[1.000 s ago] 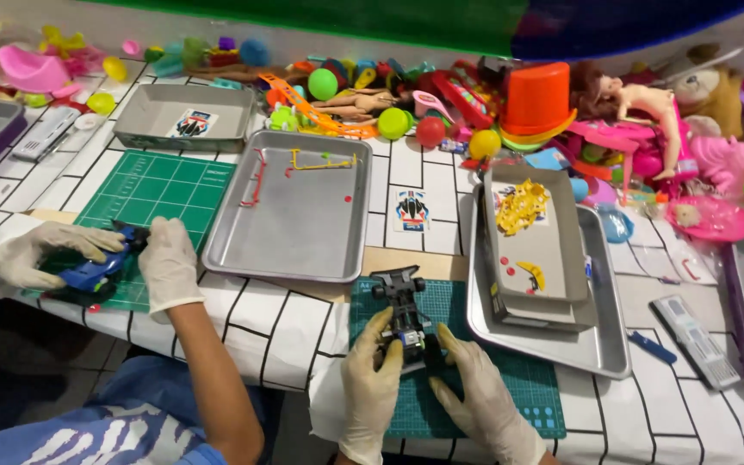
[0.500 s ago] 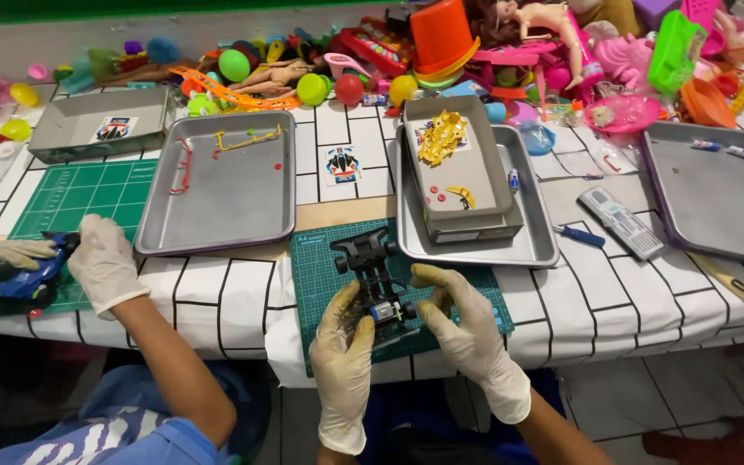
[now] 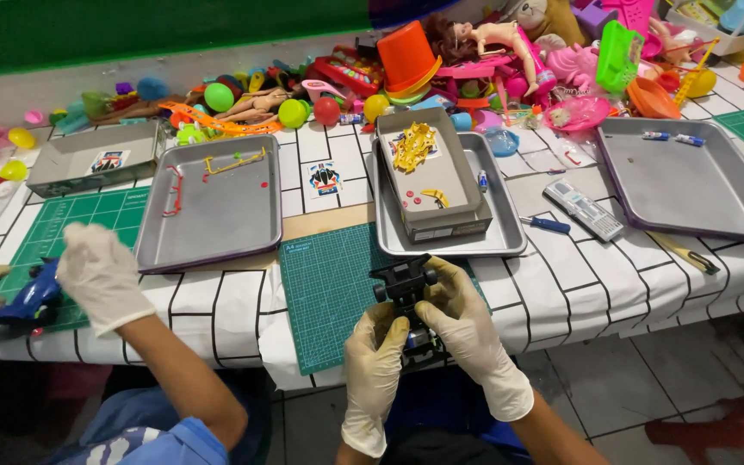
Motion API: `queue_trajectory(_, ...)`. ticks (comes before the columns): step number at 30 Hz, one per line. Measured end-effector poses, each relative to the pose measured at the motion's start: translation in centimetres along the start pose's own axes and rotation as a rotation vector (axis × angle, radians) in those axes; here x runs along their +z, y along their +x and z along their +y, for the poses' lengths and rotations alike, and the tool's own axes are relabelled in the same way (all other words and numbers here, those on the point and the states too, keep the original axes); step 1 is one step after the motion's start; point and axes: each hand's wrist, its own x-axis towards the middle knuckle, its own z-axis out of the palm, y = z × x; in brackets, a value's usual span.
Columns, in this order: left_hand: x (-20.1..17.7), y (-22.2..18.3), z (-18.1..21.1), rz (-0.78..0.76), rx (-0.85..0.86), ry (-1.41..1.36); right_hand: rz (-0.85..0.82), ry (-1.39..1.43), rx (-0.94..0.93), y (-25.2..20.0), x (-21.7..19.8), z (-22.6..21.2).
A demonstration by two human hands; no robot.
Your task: Assembling a toy racing car by installing batteries and attaching the body shell to the chassis.
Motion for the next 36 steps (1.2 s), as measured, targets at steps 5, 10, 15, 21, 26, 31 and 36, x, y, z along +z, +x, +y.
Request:
queue_trajectory(5,-0.3,0.4,-1.1,0.077,-0.079,-0.011,0.013,-0.065,0.075,-0.7,0.3,0.4)
queue_trajectory(10,-1.5,1.9,-2.6,0.109,-0.06,-0.069,-0.086,-0.092,0.047,0.2,0.4,0.9)
queue_trajectory(15,-3.0,4.5,-2.1,0.072,-0.066,-0.075,-0.046,-0.534,-0.365,2.2,-2.3,0.5)
queue_trajectory(21,-4.0,6.3,-1.8,0.122,-0.091,-0.049,0.272,-1.383,-0.609,5.0,-8.6,1.8)
queue_trajectory(26,-3.8,5.8,-0.8,0.168,-0.158,-0.061,0.243,-1.442,-0.53,5.9,-11.4,3.4)
queue_trajectory(31,-1.4,4.6,1.1,0.278,-0.285,0.008,0.162,-1.285,-0.685,5.3,-12.0,4.4)
queue_trajectory(36,-1.0,5.2,-6.2,0.153,-0.269,0.088,0.259,-1.145,-0.697,1.7,-11.4,1.3)
